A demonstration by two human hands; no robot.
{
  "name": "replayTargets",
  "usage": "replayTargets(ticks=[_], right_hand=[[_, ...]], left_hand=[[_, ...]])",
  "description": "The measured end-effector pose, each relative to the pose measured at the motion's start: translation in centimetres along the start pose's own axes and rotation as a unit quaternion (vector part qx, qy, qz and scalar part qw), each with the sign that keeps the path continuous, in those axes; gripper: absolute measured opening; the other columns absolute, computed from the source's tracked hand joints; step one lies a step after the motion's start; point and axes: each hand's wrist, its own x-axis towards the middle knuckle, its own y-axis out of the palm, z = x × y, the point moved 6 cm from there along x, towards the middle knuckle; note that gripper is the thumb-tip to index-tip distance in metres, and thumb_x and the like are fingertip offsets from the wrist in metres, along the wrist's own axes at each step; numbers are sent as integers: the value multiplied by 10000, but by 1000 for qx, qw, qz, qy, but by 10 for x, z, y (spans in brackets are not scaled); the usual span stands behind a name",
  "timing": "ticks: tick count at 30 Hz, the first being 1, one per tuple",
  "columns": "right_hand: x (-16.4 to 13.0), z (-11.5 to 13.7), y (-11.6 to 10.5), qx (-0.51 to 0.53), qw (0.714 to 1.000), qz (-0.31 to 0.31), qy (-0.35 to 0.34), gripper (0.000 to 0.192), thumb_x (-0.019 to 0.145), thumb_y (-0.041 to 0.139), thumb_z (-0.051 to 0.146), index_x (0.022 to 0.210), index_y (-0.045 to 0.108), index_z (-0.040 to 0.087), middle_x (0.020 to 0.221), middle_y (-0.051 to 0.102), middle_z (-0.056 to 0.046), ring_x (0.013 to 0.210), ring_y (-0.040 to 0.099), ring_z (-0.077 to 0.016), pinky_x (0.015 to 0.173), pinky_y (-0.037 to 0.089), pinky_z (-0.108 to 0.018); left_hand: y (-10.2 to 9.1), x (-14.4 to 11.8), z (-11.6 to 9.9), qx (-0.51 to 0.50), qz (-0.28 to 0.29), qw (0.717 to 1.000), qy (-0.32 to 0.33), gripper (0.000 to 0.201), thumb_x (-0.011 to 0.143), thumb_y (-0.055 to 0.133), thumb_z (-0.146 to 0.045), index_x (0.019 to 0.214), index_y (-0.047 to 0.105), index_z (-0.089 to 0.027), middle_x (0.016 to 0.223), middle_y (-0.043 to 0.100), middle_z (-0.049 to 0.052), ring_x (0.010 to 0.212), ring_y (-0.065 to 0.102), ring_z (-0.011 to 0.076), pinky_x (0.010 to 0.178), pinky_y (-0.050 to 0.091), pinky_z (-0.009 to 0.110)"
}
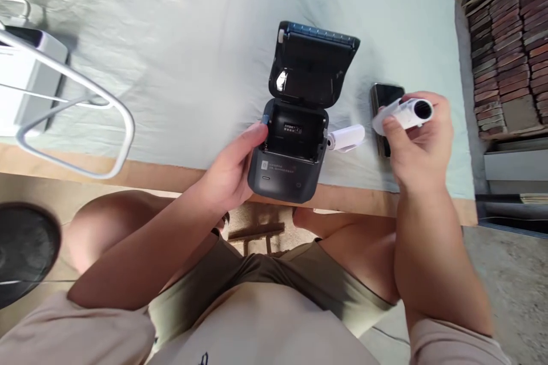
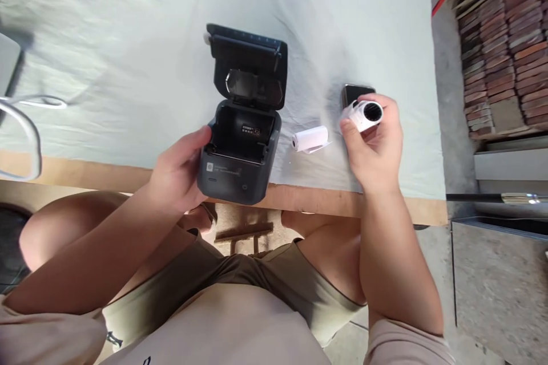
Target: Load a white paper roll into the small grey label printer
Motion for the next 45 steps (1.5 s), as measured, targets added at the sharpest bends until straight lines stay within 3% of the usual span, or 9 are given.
replayTargets(ticks=[6,11,16,19,26,30,34,40,45], right_hand=[[10,-5,10,-58,998,5,6,383,979,656,391,1324,641,223,1205,757,-95,954,709,-186,874,609,-355],[6,40,-14,-105,986,-78,-100,376,1071,469,270,1317,740,183,1308,758,-143,1245,716,-233,1101,559,-417],[-14,79,20,-213,955,126,-164,440,984,522,152,1330,775,251,1268,796,-51,1217,711,-254,1001,496,-409],[-17,76,29,-243,944,175,-139,461,995,534,142,1370,770,270,1237,798,-58,1177,719,-241,954,501,-385],[-1,71,-16,69,992,-34,-98,466,880,845,326,1334,744,321,1071,701,-76,931,685,-183,746,560,-314],[-1,61,-3,159,985,-35,-54,367,828,919,404,1086,687,283,930,657,-56,733,585,-141,609,482,-284],[-4,53,12,271,960,-71,6,384,905,814,468,1105,562,258,1037,680,-59,853,731,-195,708,623,-337],[-10,91,15,242,961,-85,-108,293,925,796,410,1100,614,260,1001,715,-11,970,776,-185,983,686,-417],[-13,125,24,15,967,-31,-254,286,858,768,190,1085,599,230,1039,810,10,1223,812,-271,1018,621,-423]], left_hand=[[1,0,1,-14,-32,999,-21,305,1051,574,-368,1024,769,-135,915,760,80,1073,822,295,833,670,318],[3,-2,1,-29,-18,999,-20,304,1053,602,-381,983,762,-133,852,735,72,986,820,268,712,621,261],[6,-2,1,-29,20,999,-15,293,1040,646,-391,960,756,-132,891,749,88,887,800,242,707,608,267],[5,-2,1,-16,14,1000,-11,327,1078,577,-401,977,760,-148,915,764,68,867,783,208,719,600,255],[4,-4,1,-38,46,998,-4,289,1054,617,-373,907,741,-158,820,732,29,699,707,146,634,580,228],[3,-4,3,-36,18,999,-25,289,1043,626,-385,915,744,-154,839,736,41,687,723,157,640,580,239],[2,-3,5,-42,15,999,-25,253,1043,650,-366,944,741,-152,866,728,38,712,720,148,654,590,231],[0,-1,11,-13,64,998,2,474,915,898,-516,1182,719,-168,977,732,39,805,723,147,683,618,218],[1,-4,10,28,49,998,20,508,920,896,-492,1265,682,-186,1135,740,55,994,724,182,803,602,238]])
